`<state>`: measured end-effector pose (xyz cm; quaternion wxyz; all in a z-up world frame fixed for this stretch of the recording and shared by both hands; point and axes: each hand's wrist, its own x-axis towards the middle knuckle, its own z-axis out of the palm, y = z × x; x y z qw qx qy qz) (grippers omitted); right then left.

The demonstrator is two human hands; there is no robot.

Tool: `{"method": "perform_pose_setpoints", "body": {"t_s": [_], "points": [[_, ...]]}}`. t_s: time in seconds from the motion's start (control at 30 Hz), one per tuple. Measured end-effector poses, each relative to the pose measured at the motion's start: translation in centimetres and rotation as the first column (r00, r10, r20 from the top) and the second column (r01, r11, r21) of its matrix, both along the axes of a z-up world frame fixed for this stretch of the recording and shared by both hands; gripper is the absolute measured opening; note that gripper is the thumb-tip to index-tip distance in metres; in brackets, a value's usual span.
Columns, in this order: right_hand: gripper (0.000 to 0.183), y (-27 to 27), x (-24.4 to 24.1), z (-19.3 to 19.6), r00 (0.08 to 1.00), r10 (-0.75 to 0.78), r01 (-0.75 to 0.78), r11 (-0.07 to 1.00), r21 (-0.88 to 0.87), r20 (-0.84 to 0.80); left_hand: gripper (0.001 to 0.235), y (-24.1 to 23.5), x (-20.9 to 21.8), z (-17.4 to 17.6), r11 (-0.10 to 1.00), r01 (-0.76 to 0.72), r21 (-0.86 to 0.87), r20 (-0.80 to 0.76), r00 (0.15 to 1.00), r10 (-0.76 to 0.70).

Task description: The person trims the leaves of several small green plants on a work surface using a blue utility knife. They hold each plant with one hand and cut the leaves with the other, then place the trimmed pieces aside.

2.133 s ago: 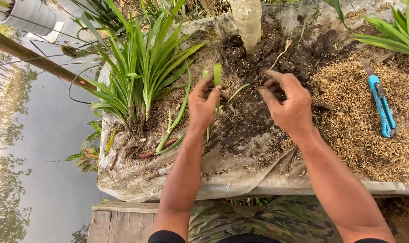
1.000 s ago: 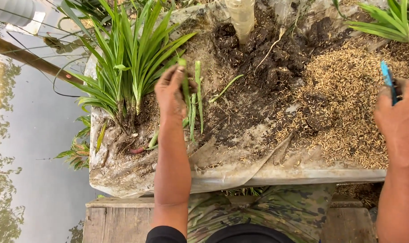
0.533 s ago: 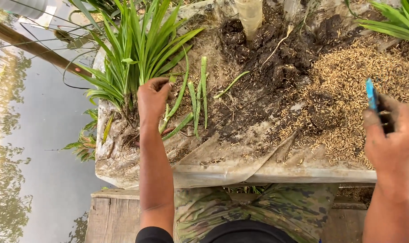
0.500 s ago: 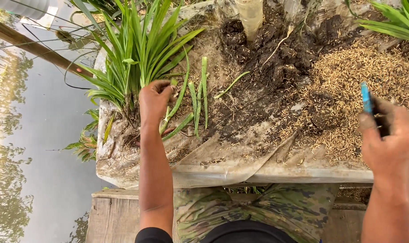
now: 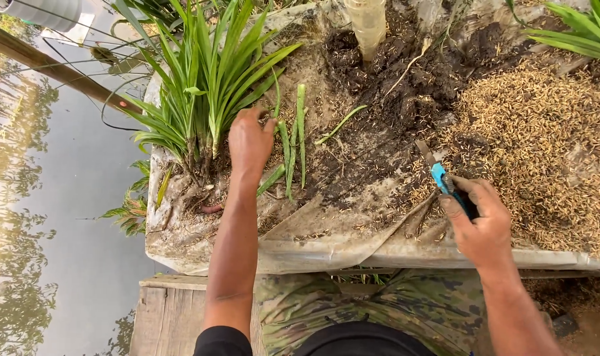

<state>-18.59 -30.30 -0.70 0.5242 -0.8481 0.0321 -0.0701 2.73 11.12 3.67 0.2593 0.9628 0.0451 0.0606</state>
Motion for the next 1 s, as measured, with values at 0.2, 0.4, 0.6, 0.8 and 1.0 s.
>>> {"method": "perform_pose_setpoints", "body": {"t_s": [0.2,0.4,0.6,0.8,1.0], "points": [[0.047,0.7,-0.2,-0.1,0.991,0.0,0.005,0.999,-0.035,0.133,0.053,-3.7,4.3,-2.8,0.986,0.108,0.128,-0.054,0.993,-0.102],[0.034,1.4,-0.2,0.1,0.955,-0.079,0.086,0.996,-0.013,0.288,0.025,-5.4,4.6,-3.9,0.99,0.136,-0.027,0.042,0.99,-0.135],[0.03,-0.4,0.3,-4.1,0.932,-0.092,0.063,0.994,0.094,0.35,0.033,-7.2,0.5,1.5,0.908,0.014,-0.418,-0.03,0.999,-0.029],[0.033,1.4,-0.1,-0.2,0.976,-0.095,0.037,0.959,0.282,0.195,0.029,-9.7,-8.7,7.8,0.65,0.109,-0.752,-0.087,0.961,-0.262],[0.026,6.2,2.2,6.0,0.991,0.019,0.033,0.928,0.372,-0.135,0.024,-12.9,-12.9,7.4,0.508,0.097,-0.856,-0.164,0.881,-0.444]]}}
